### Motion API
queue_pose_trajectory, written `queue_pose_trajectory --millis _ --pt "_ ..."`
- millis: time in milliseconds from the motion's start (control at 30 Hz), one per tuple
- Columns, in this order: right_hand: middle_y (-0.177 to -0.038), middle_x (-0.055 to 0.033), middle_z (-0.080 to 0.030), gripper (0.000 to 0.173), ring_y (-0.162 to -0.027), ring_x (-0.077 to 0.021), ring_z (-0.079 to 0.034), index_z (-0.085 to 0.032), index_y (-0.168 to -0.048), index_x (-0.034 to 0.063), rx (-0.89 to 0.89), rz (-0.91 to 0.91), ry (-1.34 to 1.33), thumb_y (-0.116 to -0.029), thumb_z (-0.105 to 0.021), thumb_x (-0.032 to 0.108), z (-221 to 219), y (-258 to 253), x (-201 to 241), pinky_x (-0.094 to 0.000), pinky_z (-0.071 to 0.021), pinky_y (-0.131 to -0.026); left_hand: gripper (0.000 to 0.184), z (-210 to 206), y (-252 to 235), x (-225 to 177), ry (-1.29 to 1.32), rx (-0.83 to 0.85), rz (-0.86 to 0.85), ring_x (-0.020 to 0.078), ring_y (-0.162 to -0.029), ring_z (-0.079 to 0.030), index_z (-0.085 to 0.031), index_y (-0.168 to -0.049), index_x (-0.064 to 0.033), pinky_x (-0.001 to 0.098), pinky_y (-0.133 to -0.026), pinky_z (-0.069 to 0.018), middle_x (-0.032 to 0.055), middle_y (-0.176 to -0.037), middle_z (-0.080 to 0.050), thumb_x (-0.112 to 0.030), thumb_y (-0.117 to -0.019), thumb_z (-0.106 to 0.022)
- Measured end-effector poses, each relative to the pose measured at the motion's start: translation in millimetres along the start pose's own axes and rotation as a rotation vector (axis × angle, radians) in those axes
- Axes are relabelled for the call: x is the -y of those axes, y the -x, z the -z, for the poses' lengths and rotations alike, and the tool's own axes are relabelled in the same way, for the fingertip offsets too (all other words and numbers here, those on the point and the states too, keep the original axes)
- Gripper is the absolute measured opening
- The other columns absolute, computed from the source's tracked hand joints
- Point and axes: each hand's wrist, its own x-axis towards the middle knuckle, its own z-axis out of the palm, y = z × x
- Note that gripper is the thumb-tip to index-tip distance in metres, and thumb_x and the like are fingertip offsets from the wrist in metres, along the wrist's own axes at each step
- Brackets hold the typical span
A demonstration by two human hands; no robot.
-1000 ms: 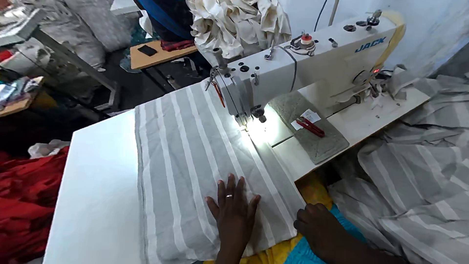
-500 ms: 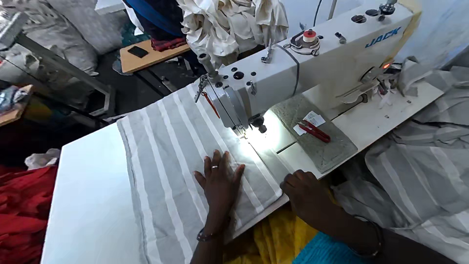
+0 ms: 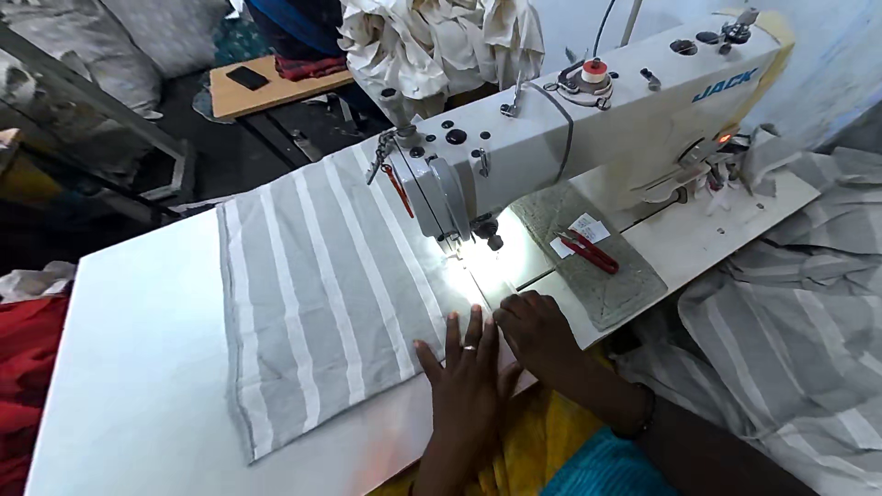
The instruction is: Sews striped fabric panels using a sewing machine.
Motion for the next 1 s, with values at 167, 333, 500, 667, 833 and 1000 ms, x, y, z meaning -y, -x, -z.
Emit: queue_pose_trajectory --millis 167,333,500,667,833,1000 --pt "-0.105 -0.0076 -0.071 0.013 -0.101 -0.0308 -0.066 -0.077 -0.104 0.0102 0.006 0.001 -0.034 -0.0943 -0.068 0.01 -11 -37 -11 -0.0486 -0.054 -0.079 0.064 -1 -33 26 0.024 0.049 0.03 0.0376 -0.155 -0.026 -0.057 -0.148 -0.0235 0.0814 -0.112 -0.0086 -0.0008 -0.164 -0.04 -0.061 -0.1034 -0.03" --pt "-0.106 -0.0085 -0.072 0.017 -0.1 -0.0319 -0.067 -0.078 -0.102 0.0111 0.0 0.041 -0.054 -0.0974 -0.062 0.011 -27 -75 -27 -0.0507 -0.0521 -0.08 0.056 2 -69 44 0.046 0.115 0.088 0.0369 -0.156 -0.023 -0.059 -0.146 -0.0215 0.0806 -0.113 -0.0051 -0.001 -0.164 -0.04 -0.052 -0.1032 -0.039" --pt "-0.133 -0.0137 -0.067 0.026 -0.13 -0.0297 -0.059 -0.074 -0.122 0.0048 0.142 -0.118 -0.21 -0.1017 -0.059 0.011 33 -72 -48 -0.048 -0.0447 -0.112 0.056 7 -94 58 0.028 0.189 0.13 0.0356 -0.157 -0.019 -0.055 -0.148 -0.021 0.0806 -0.114 -0.0044 -0.0014 -0.166 -0.035 -0.052 -0.1049 -0.039" --pt "-0.145 -0.0218 -0.057 0.035 -0.137 -0.0398 -0.053 -0.065 -0.134 0.0017 -0.305 -0.357 0.148 -0.1032 -0.051 0.01 94 -8 -154 -0.0553 -0.0452 -0.111 0.062 -1 -93 58 -0.004 0.115 0.151 0.0325 -0.157 -0.021 -0.056 -0.147 -0.0227 0.0771 -0.116 -0.0057 -0.0015 -0.166 -0.036 -0.06 -0.1035 -0.031" --pt "-0.134 -0.0196 -0.066 0.039 -0.128 -0.0428 -0.059 -0.071 -0.127 0.0032 -0.237 -0.328 0.156 -0.0959 -0.049 -0.005 80 31 -221 -0.0617 -0.0483 -0.103 0.068 -5 -89 58 0.026 -0.028 0.154 0.0324 -0.156 -0.023 -0.047 -0.154 -0.0146 0.0738 -0.119 -0.0038 0.006 -0.163 -0.039 -0.059 -0.1021 -0.041" --pt "-0.151 -0.0175 -0.054 0.046 -0.136 -0.0451 -0.052 -0.059 -0.143 0.0074 -0.37 -0.328 0.26 -0.0992 -0.048 -0.002 76 30 -214 -0.0622 -0.048 -0.102 0.06 -7 -84 58 0.037 -0.209 0.177 0.0354 -0.149 -0.037 -0.051 -0.149 -0.0077 0.0706 -0.12 -0.0114 0.0113 -0.154 -0.052 -0.046 -0.1031 -0.046"
